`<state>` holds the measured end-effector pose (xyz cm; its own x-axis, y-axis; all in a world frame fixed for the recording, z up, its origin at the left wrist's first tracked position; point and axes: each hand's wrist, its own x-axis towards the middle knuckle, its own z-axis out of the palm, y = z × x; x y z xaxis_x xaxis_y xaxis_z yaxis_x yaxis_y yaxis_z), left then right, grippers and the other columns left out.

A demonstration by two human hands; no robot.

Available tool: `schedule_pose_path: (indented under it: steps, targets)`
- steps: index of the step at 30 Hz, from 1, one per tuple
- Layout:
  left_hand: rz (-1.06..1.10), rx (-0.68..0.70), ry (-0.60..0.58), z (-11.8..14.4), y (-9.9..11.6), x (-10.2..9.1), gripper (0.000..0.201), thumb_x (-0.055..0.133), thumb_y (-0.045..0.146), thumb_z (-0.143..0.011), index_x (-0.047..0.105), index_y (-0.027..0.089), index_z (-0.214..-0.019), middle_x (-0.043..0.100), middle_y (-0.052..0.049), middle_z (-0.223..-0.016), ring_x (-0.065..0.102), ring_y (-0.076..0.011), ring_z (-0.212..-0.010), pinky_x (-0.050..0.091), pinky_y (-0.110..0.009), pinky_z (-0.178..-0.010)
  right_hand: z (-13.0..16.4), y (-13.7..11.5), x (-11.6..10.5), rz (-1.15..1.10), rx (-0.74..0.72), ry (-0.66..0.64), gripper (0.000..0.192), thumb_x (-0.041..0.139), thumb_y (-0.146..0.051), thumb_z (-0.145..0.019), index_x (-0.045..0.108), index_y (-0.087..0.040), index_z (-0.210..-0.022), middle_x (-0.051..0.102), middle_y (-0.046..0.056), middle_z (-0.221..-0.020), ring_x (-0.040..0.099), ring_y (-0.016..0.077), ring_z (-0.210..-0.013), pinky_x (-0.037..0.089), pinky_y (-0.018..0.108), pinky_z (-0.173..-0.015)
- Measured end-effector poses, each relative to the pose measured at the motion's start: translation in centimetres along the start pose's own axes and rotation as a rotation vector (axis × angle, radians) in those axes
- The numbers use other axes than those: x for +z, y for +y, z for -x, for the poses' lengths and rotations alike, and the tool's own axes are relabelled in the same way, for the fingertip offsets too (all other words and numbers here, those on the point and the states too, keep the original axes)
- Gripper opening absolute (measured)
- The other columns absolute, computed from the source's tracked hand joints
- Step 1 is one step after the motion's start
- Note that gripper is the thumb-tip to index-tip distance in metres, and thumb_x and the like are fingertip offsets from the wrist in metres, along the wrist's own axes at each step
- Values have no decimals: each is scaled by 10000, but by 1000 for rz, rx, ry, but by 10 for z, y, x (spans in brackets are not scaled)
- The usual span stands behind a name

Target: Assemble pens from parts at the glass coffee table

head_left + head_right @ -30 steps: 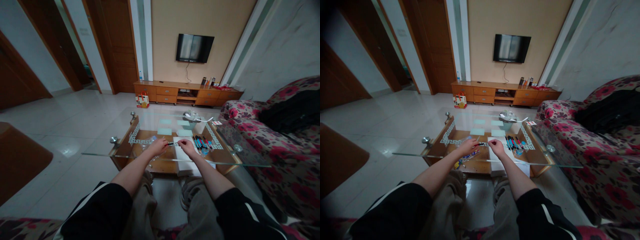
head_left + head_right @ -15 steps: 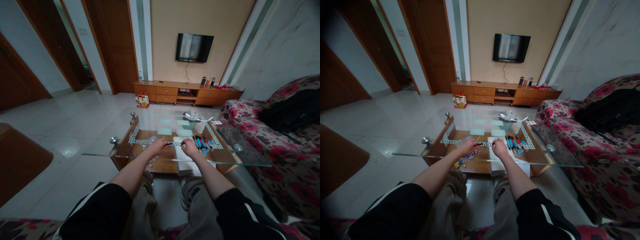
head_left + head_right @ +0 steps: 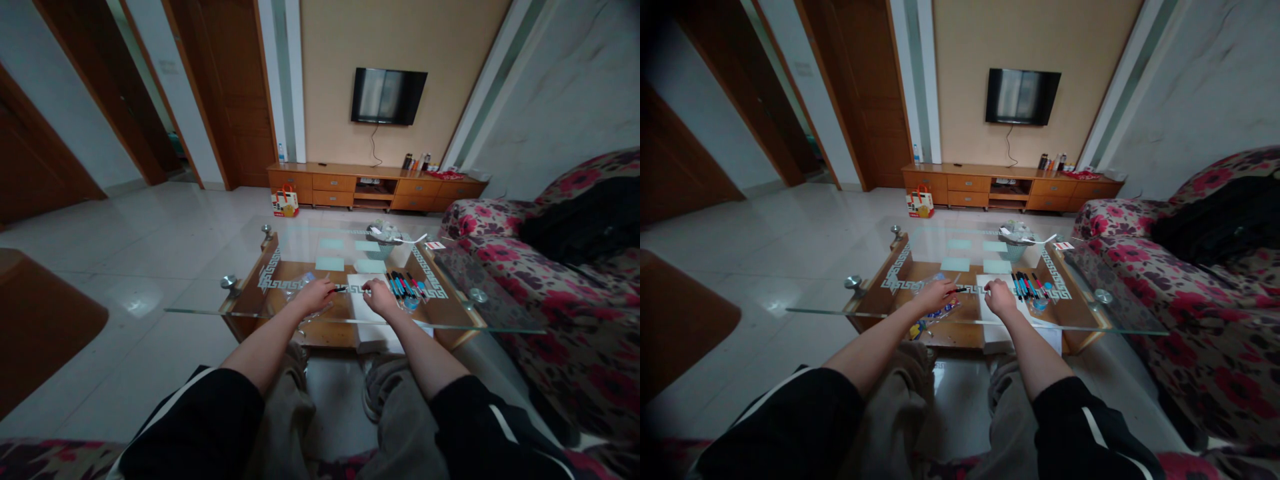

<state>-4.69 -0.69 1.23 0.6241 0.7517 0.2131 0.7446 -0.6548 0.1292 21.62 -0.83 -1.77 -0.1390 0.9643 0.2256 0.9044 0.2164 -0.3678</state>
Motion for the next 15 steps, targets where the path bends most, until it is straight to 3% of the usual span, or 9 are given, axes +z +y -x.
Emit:
schedule_pose_path:
  steps: [8,15]
  targets:
    - [-29,42,26,-3,1,-1,171,507,205,-933,664,192,-999,617,-70,-969,584,-192,-896,459,-291,-788,-1,-22,-11,-94,-43,161,288,544,-304,-950,637,-125,-1156,619,149,-1123,538,258,-1101,398,356,-1001]
    - [-57,109,72,-5,6,-4,178,495,208,-961,664,212,-1016,612,-74,-1003,559,-210,-969,443,-324,-843,3,-46,-13,-110,-279,78,317,452,-382,-1025,695,-179,-1039,606,117,-1070,532,237,-1067,408,348,-980]
